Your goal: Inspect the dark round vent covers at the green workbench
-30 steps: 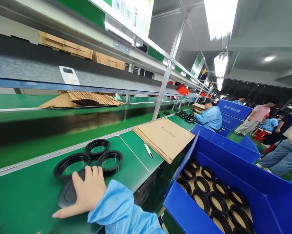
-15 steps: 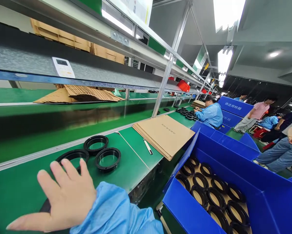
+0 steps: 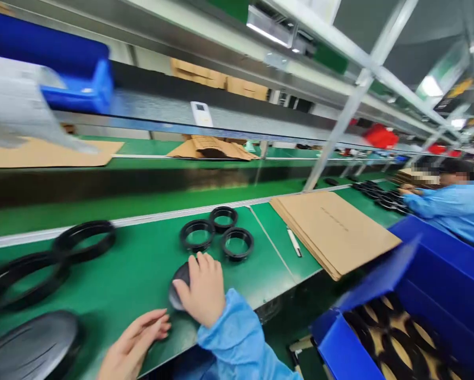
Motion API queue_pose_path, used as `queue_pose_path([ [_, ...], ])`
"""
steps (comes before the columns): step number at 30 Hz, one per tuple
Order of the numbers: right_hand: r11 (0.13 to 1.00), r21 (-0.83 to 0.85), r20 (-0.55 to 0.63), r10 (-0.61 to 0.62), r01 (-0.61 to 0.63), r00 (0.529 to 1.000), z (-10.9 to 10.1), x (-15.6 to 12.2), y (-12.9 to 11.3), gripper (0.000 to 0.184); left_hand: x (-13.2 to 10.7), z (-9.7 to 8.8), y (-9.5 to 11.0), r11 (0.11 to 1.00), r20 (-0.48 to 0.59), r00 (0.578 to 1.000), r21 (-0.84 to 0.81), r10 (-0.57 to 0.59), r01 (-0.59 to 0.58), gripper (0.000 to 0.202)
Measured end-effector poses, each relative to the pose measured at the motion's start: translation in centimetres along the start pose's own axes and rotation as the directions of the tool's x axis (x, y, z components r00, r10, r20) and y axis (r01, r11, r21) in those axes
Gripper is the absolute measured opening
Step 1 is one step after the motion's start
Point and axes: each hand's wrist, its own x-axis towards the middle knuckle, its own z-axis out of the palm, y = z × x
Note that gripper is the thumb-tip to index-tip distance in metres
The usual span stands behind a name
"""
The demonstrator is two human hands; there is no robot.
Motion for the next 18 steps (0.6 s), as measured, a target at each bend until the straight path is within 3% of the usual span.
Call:
queue_pose_path([
  [5, 0.991, 0.065, -0.009, -0.119, 0.119, 0.993, 2.5, -0.6, -0.9, 0.046, -1.0, 0.7, 0.0, 0.991, 0.098, 0.986, 0.014, 0.133, -0.135, 0.041],
  [10, 0.897, 0.328, -0.111, -0.276, 0.297, 0.955, 1.5, 0.6, -0.5, 0.036, -1.3, 0.6, -1.5, 0.972, 0.010, 0.972, -0.014, 0.233, -0.233, 0.038],
  [12, 0.895, 0.324, -0.225, -0.241, 0.306, 0.944, 0.3, 1.3, 1.6, 0.033, -1.2, 0.8, -1.8, 0.961, -0.021, 0.960, -0.006, 0.278, -0.278, 0.039],
  [15, 0.987, 0.074, -0.416, -0.100, 0.143, 0.904, -1.1, 1.8, 6.8, 0.040, -1.4, 1.3, -1.9, 0.953, -0.003, 0.953, 0.012, 0.304, -0.304, 0.036],
  [18, 0.964, -0.264, -0.337, -0.075, -0.018, 0.939, -0.9, 1.4, 12.3, 0.059, -2.0, 1.9, -1.7, 0.954, 0.023, 0.954, 0.020, 0.298, -0.298, 0.033],
])
